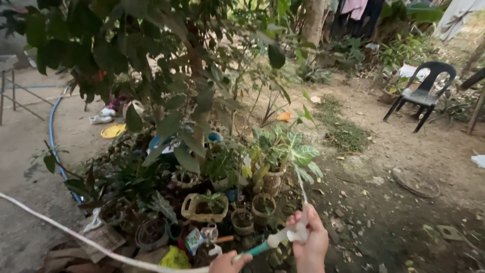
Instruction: Watering various potted and ground plants using a watering wand attached to a hose in an outdoor garden area.
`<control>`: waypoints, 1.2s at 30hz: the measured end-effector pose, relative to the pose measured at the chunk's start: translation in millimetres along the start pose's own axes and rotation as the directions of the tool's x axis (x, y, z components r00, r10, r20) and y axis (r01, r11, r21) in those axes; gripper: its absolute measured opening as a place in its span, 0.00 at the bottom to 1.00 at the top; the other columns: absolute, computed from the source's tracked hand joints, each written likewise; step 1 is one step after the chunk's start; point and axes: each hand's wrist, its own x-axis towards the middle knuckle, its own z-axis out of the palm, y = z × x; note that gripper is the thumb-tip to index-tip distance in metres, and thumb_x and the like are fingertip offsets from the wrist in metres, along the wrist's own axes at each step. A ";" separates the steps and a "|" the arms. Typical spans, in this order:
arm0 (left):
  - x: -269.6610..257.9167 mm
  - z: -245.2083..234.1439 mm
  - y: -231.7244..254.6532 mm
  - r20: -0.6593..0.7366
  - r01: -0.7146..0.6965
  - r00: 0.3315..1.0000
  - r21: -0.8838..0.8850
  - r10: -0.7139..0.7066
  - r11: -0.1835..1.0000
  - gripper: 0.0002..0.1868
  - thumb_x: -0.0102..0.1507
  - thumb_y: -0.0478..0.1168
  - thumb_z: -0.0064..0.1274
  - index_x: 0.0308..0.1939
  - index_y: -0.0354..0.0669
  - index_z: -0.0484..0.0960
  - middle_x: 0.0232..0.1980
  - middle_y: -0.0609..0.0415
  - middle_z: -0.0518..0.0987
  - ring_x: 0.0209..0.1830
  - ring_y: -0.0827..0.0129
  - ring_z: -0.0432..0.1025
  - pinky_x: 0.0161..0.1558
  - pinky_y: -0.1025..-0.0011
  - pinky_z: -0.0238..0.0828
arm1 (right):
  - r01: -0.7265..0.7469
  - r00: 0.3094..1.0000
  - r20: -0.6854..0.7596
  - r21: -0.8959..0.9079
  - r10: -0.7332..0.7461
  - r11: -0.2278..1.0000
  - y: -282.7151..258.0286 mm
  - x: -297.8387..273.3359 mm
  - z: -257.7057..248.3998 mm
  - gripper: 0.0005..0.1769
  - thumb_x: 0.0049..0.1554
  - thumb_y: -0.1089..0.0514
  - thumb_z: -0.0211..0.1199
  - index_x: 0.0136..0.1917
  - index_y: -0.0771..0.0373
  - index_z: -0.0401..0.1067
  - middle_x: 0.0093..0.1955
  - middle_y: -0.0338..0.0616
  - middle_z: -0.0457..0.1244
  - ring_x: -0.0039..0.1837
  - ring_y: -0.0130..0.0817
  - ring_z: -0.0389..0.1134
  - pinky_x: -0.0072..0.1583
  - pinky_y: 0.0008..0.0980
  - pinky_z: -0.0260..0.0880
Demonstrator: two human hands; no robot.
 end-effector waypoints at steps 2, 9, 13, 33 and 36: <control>-10.7 6.0 -1.2 -0.100 -0.035 0.995 -0.043 0.030 0.998 0.37 0.63 0.83 0.37 0.53 0.59 0.58 0.53 0.64 0.58 0.51 0.71 0.59 0.54 0.71 0.51 | 0.004 1.000 0.004 -0.005 -0.004 1.000 3.7 5.5 -5.5 0.11 0.66 0.53 0.52 0.58 0.61 0.64 0.35 0.45 0.57 0.37 0.42 0.57 0.44 0.40 0.58; -16.1 9.1 -4.6 -0.136 -0.084 0.988 -0.077 0.073 0.993 0.34 0.67 0.80 0.41 0.28 0.60 0.56 0.30 0.63 0.50 0.28 0.75 0.53 0.38 0.73 0.42 | -0.038 0.999 -0.035 -0.037 0.036 0.999 5.0 -1.0 -2.1 0.12 0.67 0.53 0.51 0.60 0.60 0.63 0.34 0.45 0.56 0.36 0.44 0.57 0.43 0.42 0.59; -14.5 6.4 -7.7 -0.105 -0.092 0.991 -0.076 0.083 0.993 0.34 0.67 0.80 0.40 0.28 0.60 0.56 0.31 0.63 0.50 0.28 0.75 0.53 0.38 0.73 0.42 | -0.045 0.998 -0.048 -0.047 0.043 0.998 6.4 -6.1 2.8 0.11 0.67 0.54 0.52 0.59 0.61 0.64 0.35 0.46 0.56 0.36 0.42 0.57 0.43 0.41 0.60; -12.8 15.3 6.9 -0.212 -0.238 0.942 0.121 0.259 0.964 0.36 0.68 0.81 0.34 0.28 0.57 0.55 0.28 0.60 0.56 0.32 0.70 0.62 0.40 0.72 0.52 | -0.017 0.999 -0.042 0.003 0.017 1.000 -24.9 -4.4 -4.3 0.12 0.70 0.52 0.44 0.62 0.56 0.62 0.36 0.41 0.58 0.38 0.40 0.60 0.46 0.44 0.63; -38.6 9.5 18.0 -0.211 -0.276 0.934 0.085 0.288 0.957 0.35 0.70 0.78 0.35 0.27 0.56 0.54 0.28 0.60 0.55 0.32 0.70 0.60 0.42 0.73 0.51 | -0.008 0.998 -0.054 0.007 0.008 1.000 -31.3 -1.9 -2.4 0.09 0.69 0.52 0.46 0.56 0.56 0.64 0.35 0.42 0.59 0.37 0.40 0.60 0.46 0.44 0.63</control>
